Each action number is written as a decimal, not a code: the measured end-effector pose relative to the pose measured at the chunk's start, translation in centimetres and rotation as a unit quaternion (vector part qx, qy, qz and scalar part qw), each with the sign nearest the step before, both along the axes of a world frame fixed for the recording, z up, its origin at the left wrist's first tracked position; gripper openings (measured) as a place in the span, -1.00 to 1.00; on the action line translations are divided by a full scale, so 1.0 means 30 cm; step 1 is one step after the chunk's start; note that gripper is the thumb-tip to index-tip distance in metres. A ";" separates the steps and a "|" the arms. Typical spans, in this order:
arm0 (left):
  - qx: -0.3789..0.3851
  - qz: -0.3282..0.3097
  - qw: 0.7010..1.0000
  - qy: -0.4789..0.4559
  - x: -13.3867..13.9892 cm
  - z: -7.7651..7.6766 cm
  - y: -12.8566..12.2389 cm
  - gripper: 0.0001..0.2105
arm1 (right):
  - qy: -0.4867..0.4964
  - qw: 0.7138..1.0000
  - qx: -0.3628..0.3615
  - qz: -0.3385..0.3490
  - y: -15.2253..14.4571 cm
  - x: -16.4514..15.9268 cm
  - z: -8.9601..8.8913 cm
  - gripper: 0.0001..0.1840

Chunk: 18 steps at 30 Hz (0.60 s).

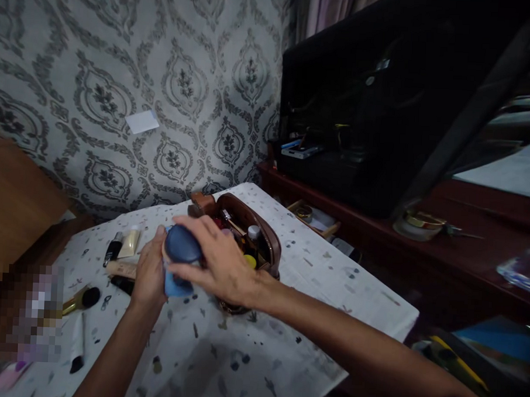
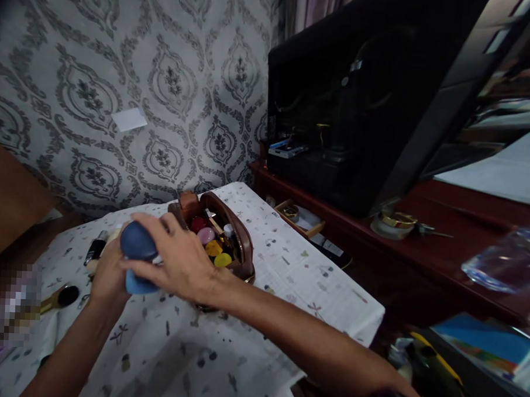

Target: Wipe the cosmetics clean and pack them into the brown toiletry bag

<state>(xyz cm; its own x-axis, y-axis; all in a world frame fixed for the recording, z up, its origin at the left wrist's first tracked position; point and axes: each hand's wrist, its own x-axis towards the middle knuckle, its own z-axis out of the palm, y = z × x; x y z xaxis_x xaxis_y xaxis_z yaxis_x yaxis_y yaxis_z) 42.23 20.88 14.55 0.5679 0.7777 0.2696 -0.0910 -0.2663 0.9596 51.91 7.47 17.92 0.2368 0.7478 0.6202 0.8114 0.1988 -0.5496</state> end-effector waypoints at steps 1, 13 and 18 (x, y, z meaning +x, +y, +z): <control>-0.009 -0.003 1.000 -0.008 0.033 0.016 -0.024 -0.67 | 0.053 0.998 0.027 0.008 -0.002 0.025 0.006 -0.36; 0.614 0.015 0.770 0.174 0.065 -0.001 -0.114 -0.69 | 0.410 0.911 -0.003 -0.034 0.052 0.308 -0.004 -0.55; 0.609 0.030 0.780 0.143 0.039 -0.034 -0.103 -0.68 | 0.034 0.975 -0.170 -0.140 0.122 0.314 0.007 -0.42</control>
